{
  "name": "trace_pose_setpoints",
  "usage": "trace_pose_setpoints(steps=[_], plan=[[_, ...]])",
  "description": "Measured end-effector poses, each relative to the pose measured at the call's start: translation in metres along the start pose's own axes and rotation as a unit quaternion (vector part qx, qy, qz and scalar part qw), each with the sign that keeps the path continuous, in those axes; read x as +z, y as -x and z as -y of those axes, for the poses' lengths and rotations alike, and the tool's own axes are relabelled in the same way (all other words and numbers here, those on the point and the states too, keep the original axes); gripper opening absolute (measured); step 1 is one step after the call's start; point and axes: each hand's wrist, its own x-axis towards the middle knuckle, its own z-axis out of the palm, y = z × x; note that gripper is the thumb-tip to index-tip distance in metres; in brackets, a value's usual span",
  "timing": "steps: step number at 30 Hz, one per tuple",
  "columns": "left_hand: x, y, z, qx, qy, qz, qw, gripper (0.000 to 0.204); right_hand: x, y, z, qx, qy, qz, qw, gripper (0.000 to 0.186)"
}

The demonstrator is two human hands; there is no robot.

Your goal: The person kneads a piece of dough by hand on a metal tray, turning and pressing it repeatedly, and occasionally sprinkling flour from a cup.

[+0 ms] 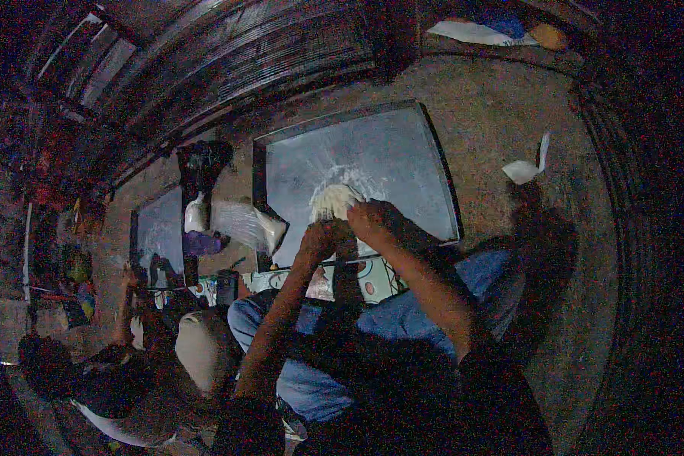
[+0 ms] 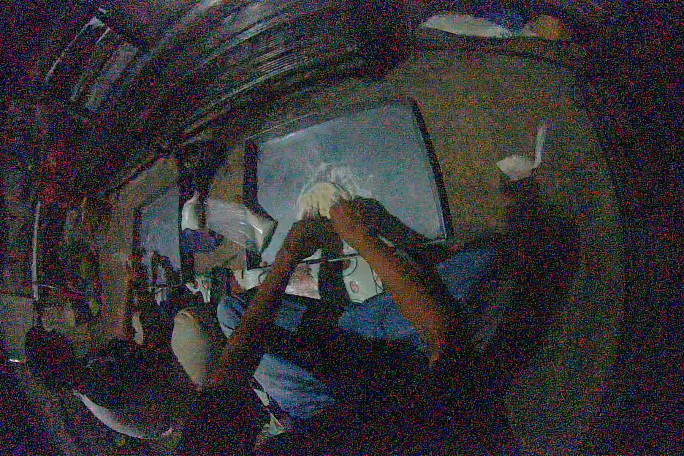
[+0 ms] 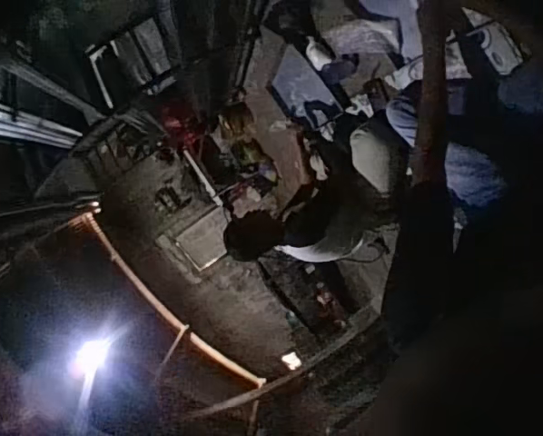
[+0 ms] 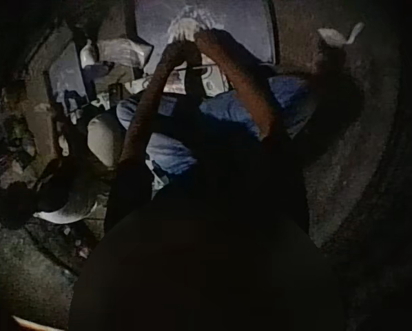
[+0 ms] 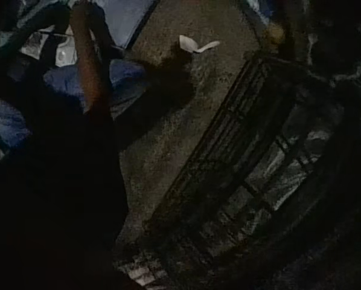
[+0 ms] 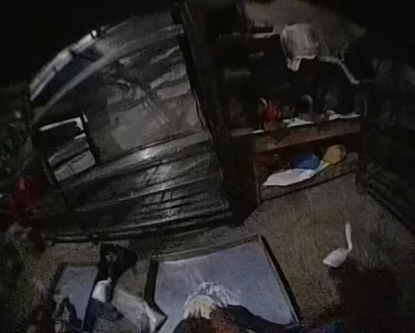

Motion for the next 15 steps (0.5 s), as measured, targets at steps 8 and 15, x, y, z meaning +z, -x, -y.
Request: trace_pose_setpoints(steps=[8,15], plan=[[0.008,0.028,0.027,-0.118,-0.039,0.057,0.991,0.034,-0.109,-0.061,-0.021,0.091,-0.342,0.327,0.876,0.018],[-0.052,-0.019,-0.013,-0.198,-0.063,0.2,0.957,0.041,-0.056,-0.022,-0.027,0.02,-0.325,0.169,0.93,0.02]])
